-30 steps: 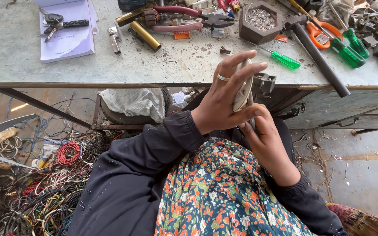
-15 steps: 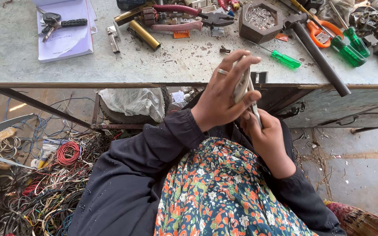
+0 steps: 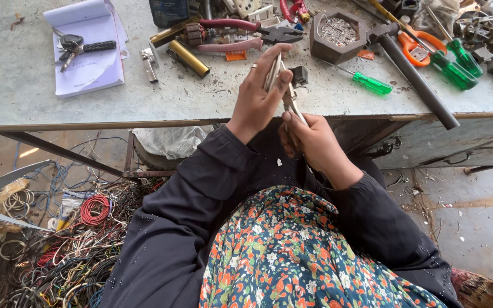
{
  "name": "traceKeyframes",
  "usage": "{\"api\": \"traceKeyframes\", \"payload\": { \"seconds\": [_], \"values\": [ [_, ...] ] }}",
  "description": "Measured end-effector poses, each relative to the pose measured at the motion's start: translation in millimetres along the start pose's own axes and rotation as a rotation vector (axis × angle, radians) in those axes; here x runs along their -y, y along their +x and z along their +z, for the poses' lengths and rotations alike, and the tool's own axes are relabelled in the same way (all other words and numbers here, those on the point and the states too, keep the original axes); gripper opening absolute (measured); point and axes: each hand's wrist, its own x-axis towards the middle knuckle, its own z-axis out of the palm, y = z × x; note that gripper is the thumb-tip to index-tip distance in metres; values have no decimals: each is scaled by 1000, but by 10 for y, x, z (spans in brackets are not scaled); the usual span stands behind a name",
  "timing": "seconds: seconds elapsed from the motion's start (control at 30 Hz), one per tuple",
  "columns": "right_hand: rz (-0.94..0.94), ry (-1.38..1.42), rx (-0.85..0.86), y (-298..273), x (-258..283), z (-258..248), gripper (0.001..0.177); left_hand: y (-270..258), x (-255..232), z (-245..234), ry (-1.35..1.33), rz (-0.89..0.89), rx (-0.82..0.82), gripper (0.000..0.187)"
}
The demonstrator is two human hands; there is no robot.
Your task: The person disassembles a small electrical component using pliers and a screwdriver, removes parts, and reassembles the unit on a cluttered workbench.
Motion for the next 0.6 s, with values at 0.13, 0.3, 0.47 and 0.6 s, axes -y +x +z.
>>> {"api": "traceKeyframes", "payload": {
  "seconds": [0.13,0.3,0.47,0.6],
  "values": [
    [154,321,177,65,102,16,50,238,265,-160,-767,-101,118,60],
    [162,320,150,185,110,112,45,299,455,-313,-667,-76,8,62],
    [137,150,156,214,161,38,41,323,475,-391,-1129,-195,-29,59],
    [99,99,118,134,179,-160,37,350,610,-399,-1051,-327,-235,53]
  ]
}}
